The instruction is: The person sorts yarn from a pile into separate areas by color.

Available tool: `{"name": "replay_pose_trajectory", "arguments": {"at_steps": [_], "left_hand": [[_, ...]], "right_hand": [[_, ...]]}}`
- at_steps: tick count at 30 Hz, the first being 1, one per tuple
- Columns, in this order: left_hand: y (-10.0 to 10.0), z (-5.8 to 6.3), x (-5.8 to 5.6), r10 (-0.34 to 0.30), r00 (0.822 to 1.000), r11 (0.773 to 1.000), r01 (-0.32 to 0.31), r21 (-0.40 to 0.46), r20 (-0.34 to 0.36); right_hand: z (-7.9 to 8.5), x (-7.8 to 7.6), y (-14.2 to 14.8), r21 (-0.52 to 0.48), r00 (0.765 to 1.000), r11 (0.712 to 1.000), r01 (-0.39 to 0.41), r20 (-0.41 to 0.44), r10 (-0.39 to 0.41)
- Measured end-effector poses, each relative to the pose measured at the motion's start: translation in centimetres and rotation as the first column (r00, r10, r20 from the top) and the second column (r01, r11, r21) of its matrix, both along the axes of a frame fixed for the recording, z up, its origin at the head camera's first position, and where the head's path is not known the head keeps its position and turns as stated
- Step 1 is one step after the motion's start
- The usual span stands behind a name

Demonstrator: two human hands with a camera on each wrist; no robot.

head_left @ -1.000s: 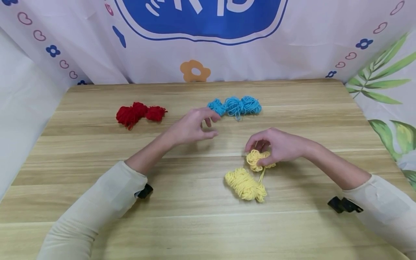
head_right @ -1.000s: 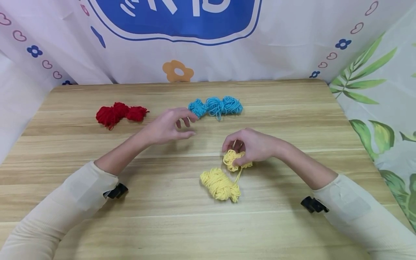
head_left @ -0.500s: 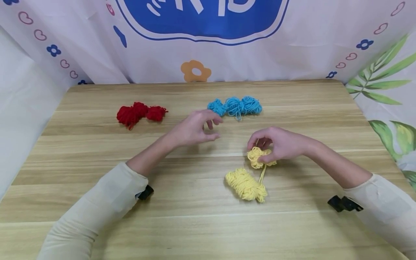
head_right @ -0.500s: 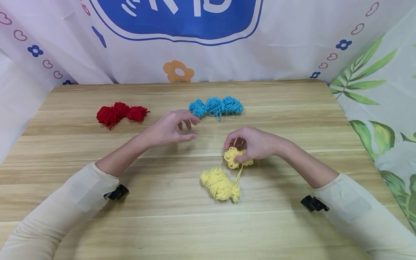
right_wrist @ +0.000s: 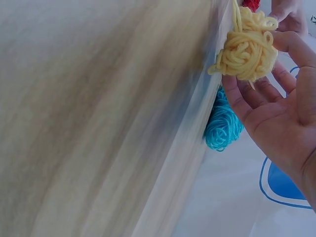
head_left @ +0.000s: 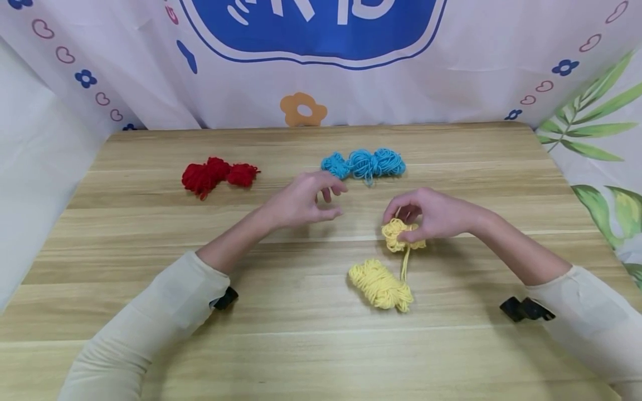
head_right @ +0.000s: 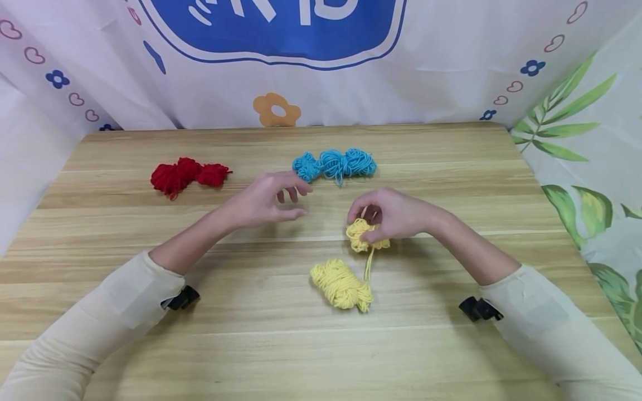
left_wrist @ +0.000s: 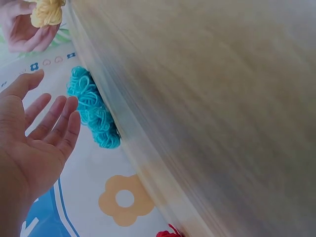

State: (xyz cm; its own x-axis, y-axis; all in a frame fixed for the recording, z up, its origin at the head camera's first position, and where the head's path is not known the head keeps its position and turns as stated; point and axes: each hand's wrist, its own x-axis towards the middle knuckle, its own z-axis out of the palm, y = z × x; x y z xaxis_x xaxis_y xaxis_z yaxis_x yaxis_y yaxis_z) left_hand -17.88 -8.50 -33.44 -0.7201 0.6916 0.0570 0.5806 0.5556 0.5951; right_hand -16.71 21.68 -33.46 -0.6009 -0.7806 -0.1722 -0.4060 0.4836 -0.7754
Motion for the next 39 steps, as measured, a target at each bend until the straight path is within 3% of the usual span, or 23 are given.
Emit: {"name": "replay_pose_trajectory", "arguments": {"at_steps": [20,39], "left_hand": [[0.2,-0.1,0.4,-0.002,1.0,1.0,0.002,0.004,0.005],[0.5,-0.6,0.6,-0.057,0.998,0.998,0.057,0.017,-0.004]], "right_hand": [[0.3,0.0,1.2,-0.034,0.999,0.999,0.041,-0.018,-0.042],[0.3,-0.4,1.9,-0.055,0.997,0.996,0.068,-0.03,-0.07]]}}
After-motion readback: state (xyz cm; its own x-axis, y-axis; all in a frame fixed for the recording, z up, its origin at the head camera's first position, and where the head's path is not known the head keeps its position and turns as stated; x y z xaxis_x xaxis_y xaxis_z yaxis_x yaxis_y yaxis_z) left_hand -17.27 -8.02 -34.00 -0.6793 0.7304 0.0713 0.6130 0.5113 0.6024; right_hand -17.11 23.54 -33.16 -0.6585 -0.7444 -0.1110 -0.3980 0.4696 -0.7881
